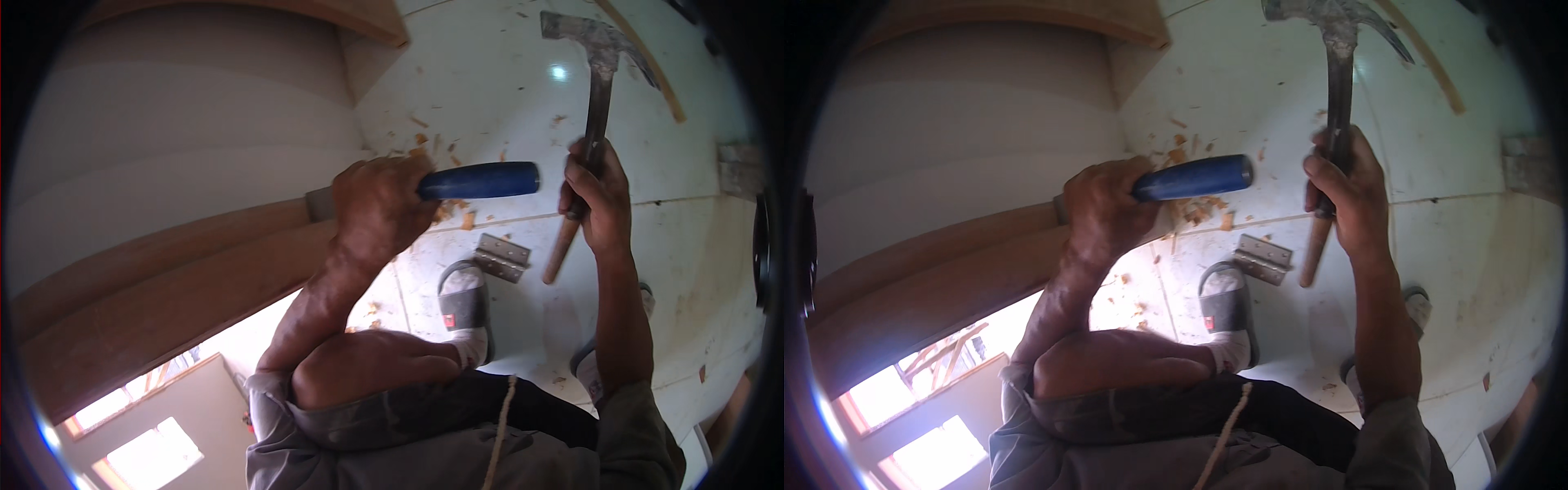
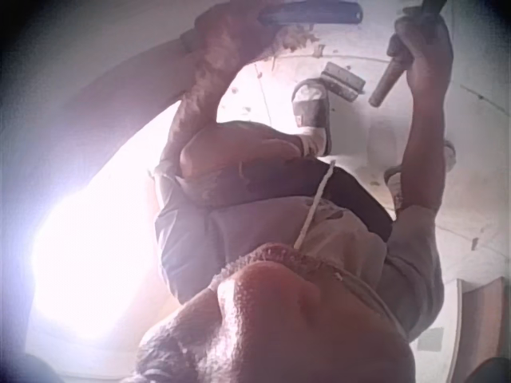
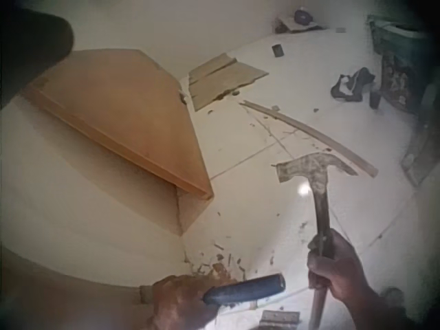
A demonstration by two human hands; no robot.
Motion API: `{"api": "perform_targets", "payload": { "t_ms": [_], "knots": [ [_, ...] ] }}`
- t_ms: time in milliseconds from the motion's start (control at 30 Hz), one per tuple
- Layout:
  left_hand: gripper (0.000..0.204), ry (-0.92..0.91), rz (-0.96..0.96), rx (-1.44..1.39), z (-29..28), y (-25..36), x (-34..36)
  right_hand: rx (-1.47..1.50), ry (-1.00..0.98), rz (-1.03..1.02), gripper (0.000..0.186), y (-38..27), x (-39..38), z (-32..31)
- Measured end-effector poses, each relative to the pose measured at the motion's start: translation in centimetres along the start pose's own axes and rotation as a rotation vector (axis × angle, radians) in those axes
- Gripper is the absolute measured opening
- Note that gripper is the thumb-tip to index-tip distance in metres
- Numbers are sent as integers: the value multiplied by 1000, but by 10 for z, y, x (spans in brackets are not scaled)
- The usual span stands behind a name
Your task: The recorder is using a chisel and hammer to create a recessed area in a wooden door frame for a hinge.
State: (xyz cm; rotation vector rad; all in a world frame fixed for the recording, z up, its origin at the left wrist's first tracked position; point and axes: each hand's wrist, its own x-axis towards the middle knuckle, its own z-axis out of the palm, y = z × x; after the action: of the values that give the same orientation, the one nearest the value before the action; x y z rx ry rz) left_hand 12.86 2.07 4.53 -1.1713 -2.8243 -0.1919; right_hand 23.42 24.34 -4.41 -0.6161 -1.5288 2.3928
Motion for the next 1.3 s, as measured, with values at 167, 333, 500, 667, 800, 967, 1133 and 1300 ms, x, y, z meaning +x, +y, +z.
{"api": "perform_targets", "payload": {
  "t_ms": [167, 333, 500, 667, 800, 967, 1133, 1300],
  "knots": [
    [13, -21, -46, 1, 15, -1, -1, 302, 29, 80, 17, -4, -11, -15],
    [12, -56, -63, -9, 10, 1, 0, 26, 36, 95, 23, 47, -50, -24],
    [13, -36, -24, -4, 10, 2, 2, 95, 25, 99, 31, 43, -67, -16],
    [15, -109, -93, 4, 13, -2, 2, -123, 74, 113, 32, 48, -64, -18],
    [16, -89, -48, -10, 9, 0, 1, 99, 150, 103, 17, 35, -61, -31],
    [18, -78, -86, -11, 9, -2, 1, 347, 208, -45, 27, 26, -59, -16],
    [17, -66, -68, 8, 11, 0, 1, -275, 38, 208, 28, 29, -67, -27],
    [16, -67, -84, -12, 10, 0, 2, 349, 172, 26, 30, 10, -57, -21]
  ]
}}
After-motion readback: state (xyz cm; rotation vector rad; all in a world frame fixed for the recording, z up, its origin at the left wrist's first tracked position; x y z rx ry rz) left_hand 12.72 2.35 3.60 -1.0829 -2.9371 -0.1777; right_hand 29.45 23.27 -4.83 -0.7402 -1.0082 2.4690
